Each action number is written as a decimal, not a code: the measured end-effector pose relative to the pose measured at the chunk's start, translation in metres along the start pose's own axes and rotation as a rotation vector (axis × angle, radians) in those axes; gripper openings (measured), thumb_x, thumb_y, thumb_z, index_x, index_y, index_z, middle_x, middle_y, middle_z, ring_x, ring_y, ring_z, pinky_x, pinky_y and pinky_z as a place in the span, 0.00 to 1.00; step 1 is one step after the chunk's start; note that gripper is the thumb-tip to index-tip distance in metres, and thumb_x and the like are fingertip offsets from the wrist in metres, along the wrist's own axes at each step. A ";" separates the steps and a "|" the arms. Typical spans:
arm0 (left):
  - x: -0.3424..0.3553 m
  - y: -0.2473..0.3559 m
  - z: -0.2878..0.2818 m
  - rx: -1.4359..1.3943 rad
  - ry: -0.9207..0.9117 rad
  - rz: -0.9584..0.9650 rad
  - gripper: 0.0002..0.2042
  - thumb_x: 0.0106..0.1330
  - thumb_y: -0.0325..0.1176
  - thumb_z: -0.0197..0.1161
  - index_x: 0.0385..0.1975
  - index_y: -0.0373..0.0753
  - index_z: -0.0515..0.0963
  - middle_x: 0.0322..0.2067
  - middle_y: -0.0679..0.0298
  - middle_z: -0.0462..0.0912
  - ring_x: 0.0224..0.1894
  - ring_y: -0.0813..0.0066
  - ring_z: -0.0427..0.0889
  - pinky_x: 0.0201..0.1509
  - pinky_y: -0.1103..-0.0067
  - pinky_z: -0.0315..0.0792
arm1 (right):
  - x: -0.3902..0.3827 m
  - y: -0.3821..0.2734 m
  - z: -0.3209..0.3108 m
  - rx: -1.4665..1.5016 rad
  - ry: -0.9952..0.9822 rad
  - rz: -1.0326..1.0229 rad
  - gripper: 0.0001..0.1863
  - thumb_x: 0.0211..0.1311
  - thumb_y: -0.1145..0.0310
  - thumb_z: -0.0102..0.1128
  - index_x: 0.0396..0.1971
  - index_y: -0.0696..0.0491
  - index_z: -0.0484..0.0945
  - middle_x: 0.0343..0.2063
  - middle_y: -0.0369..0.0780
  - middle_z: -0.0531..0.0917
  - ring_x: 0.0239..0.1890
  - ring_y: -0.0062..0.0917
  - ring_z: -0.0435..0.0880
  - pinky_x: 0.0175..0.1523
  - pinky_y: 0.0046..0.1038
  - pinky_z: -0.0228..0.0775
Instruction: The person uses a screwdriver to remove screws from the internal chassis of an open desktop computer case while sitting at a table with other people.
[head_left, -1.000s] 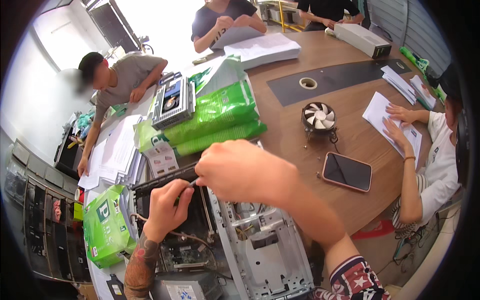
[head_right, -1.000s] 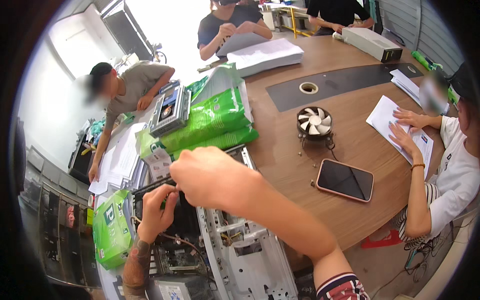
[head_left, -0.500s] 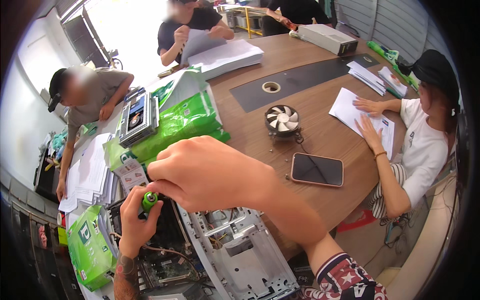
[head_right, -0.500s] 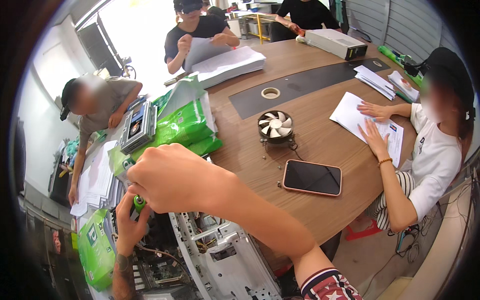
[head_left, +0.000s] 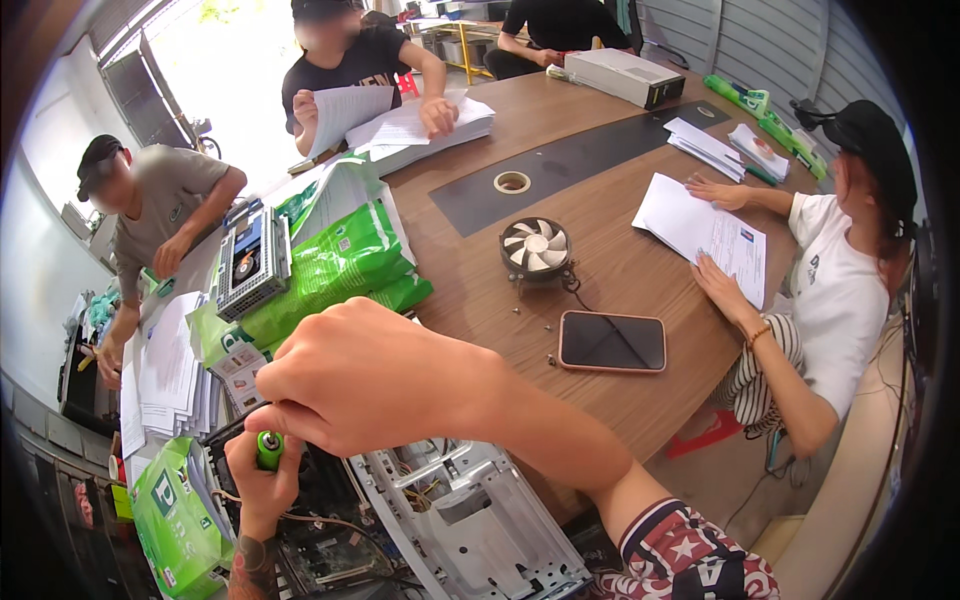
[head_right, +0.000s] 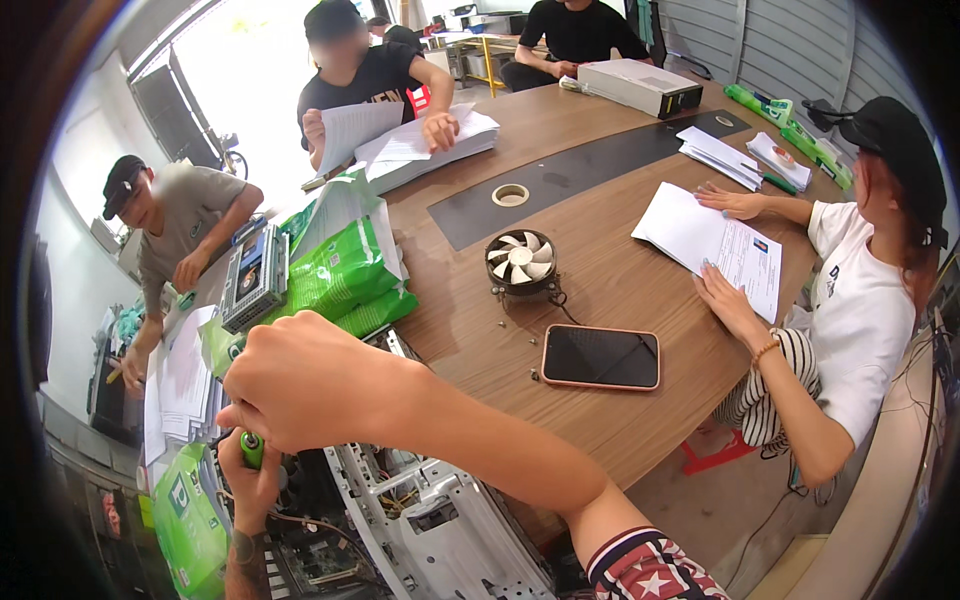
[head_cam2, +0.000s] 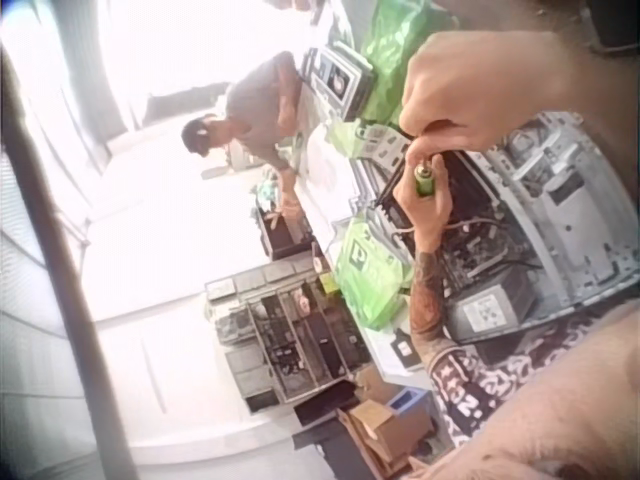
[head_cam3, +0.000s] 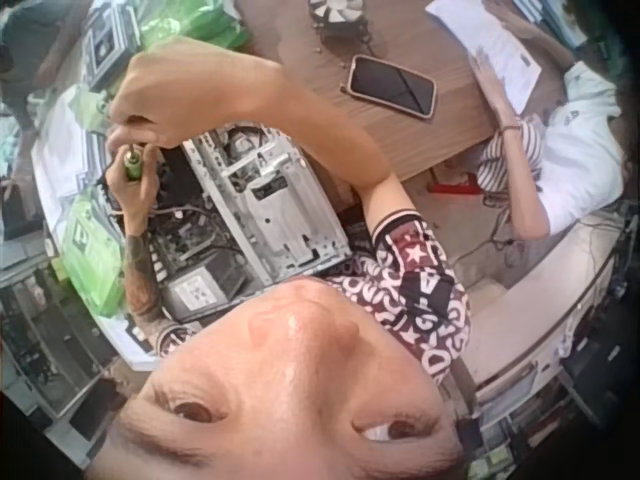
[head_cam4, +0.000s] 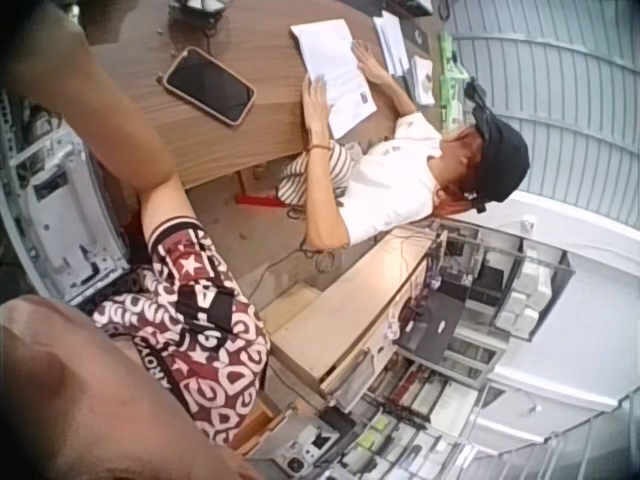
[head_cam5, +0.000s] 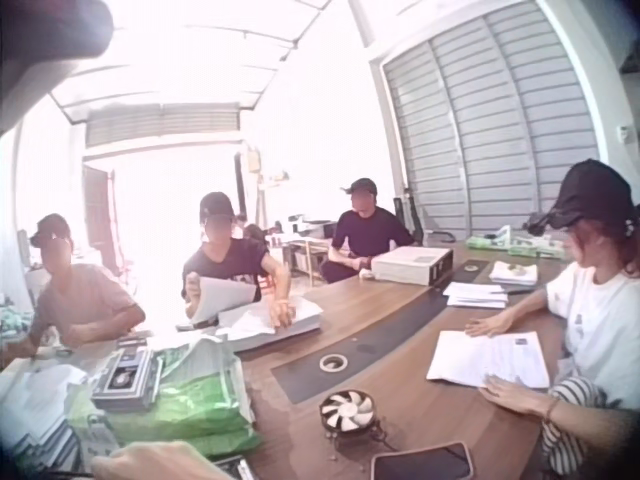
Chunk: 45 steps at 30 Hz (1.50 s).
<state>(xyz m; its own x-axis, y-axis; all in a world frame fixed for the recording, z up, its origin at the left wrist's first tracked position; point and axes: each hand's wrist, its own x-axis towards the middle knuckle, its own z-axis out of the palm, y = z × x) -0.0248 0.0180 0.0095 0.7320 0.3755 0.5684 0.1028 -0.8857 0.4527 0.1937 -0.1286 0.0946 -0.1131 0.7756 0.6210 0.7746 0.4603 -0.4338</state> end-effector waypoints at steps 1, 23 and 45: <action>0.002 0.004 -0.001 0.001 0.001 0.000 0.06 0.61 0.28 0.69 0.28 0.34 0.78 0.17 0.64 0.72 0.18 0.71 0.69 0.25 0.75 0.60 | 0.000 0.000 0.001 -0.010 -0.008 0.014 0.18 0.63 0.61 0.64 0.18 0.57 0.75 0.16 0.44 0.78 0.24 0.44 0.81 0.31 0.39 0.73; 0.015 0.018 -0.002 -0.186 -0.166 -0.183 0.10 0.63 0.28 0.66 0.22 0.33 0.74 0.12 0.64 0.64 0.14 0.74 0.61 0.21 0.77 0.56 | -0.007 -0.004 -0.002 -0.026 -0.089 0.000 0.07 0.54 0.72 0.62 0.26 0.60 0.75 0.28 0.46 0.79 0.34 0.42 0.84 0.38 0.38 0.77; 0.013 0.010 0.001 -0.008 -0.130 -0.123 0.19 0.59 0.27 0.68 0.15 0.35 0.62 0.11 0.59 0.57 0.13 0.64 0.54 0.19 0.72 0.52 | -0.008 0.004 -0.003 -0.037 -0.191 0.157 0.13 0.62 0.66 0.63 0.24 0.60 0.77 0.23 0.47 0.81 0.29 0.45 0.83 0.37 0.40 0.76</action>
<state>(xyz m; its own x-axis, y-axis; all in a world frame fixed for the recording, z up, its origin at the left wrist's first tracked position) -0.0136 0.0136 0.0209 0.7953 0.4423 0.4146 0.1926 -0.8328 0.5190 0.1998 -0.1343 0.0901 -0.1025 0.9057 0.4113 0.8141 0.3140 -0.4886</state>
